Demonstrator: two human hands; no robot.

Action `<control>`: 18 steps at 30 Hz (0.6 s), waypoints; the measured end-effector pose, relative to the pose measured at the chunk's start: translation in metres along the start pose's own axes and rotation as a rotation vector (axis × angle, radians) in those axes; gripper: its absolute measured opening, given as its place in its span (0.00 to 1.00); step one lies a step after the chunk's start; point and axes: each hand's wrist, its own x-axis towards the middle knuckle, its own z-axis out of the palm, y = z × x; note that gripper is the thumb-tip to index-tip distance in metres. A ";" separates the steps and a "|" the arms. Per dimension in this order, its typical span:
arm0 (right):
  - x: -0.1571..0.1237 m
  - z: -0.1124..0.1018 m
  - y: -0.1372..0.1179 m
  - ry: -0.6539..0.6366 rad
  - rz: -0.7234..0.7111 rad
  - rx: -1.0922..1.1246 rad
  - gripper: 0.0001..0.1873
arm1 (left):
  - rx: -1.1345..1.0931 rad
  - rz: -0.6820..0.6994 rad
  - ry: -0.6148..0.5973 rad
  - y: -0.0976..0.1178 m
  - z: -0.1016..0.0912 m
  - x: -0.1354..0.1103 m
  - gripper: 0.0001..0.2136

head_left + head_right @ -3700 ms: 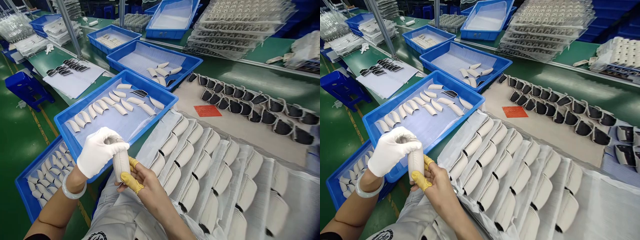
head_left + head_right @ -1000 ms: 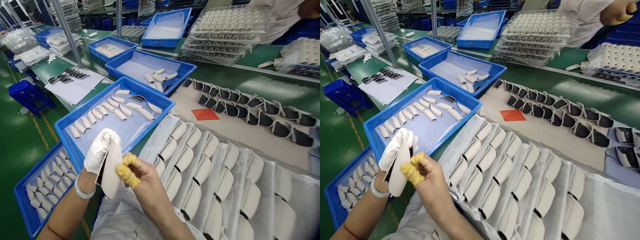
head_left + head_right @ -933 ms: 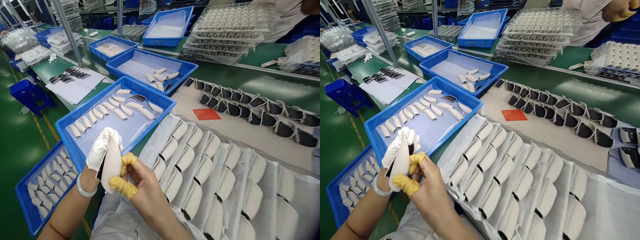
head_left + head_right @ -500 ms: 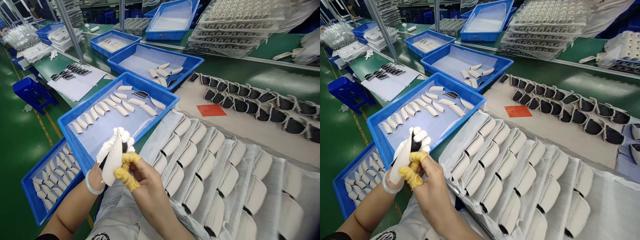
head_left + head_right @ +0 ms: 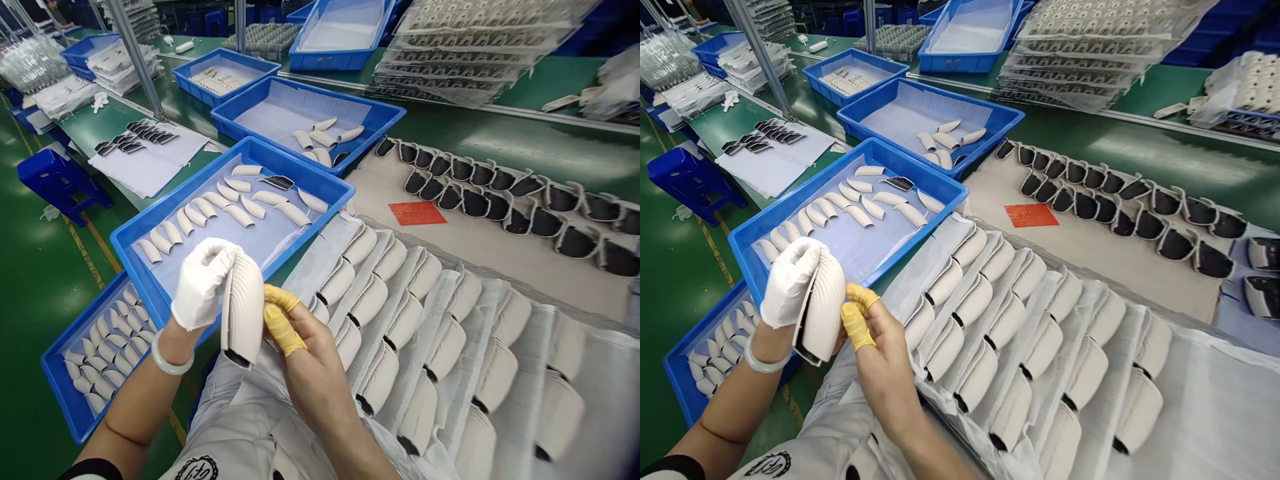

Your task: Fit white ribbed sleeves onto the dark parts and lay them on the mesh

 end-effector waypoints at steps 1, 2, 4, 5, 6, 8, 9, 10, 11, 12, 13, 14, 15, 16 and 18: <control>0.000 -0.002 0.001 0.023 0.017 -0.003 0.13 | 0.033 0.047 0.005 0.006 -0.002 0.002 0.12; 0.000 -0.004 0.002 0.039 0.032 -0.013 0.15 | 0.072 0.097 0.001 0.011 -0.003 0.005 0.11; 0.001 -0.006 0.002 0.044 0.053 -0.044 0.20 | 0.188 0.205 -0.010 0.020 -0.006 0.008 0.08; 0.001 -0.007 0.002 0.031 0.054 -0.057 0.22 | 0.252 0.252 -0.017 0.023 -0.007 0.009 0.07; 0.001 -0.007 0.002 0.010 0.053 -0.066 0.23 | 0.308 0.290 -0.029 0.025 -0.008 0.009 0.06; 0.002 -0.006 0.001 -0.043 0.062 -0.072 0.26 | 0.392 0.350 -0.054 0.027 -0.008 0.008 0.04; 0.002 -0.004 0.000 -0.070 0.077 -0.066 0.28 | 0.427 0.370 -0.070 0.028 -0.008 0.007 0.03; 0.003 -0.003 0.000 -0.094 0.099 -0.057 0.29 | 0.461 0.388 -0.088 0.028 -0.007 0.006 0.02; 0.004 -0.002 0.000 -0.116 0.123 -0.046 0.31 | 0.494 0.403 -0.098 0.028 -0.006 0.004 0.02; 0.005 -0.001 0.000 -0.134 0.143 -0.035 0.33 | 0.524 0.414 -0.102 0.028 -0.004 0.003 0.02; 0.006 -0.001 0.000 -0.150 0.156 -0.025 0.33 | 0.544 0.420 -0.099 0.029 -0.003 0.001 0.02; 0.007 -0.002 0.000 -0.170 0.162 -0.015 0.33 | 0.543 0.415 -0.090 0.029 -0.003 0.001 0.02; 0.008 -0.003 -0.001 -0.194 0.167 -0.004 0.32 | 0.519 0.391 -0.079 0.029 -0.003 0.000 0.03; 0.008 -0.004 -0.001 -0.221 0.167 0.011 0.30 | 0.474 0.340 -0.072 0.030 -0.004 0.000 0.04; 0.008 -0.008 -0.002 -0.280 0.167 0.056 0.26 | 0.353 0.180 -0.103 0.030 -0.008 0.002 0.08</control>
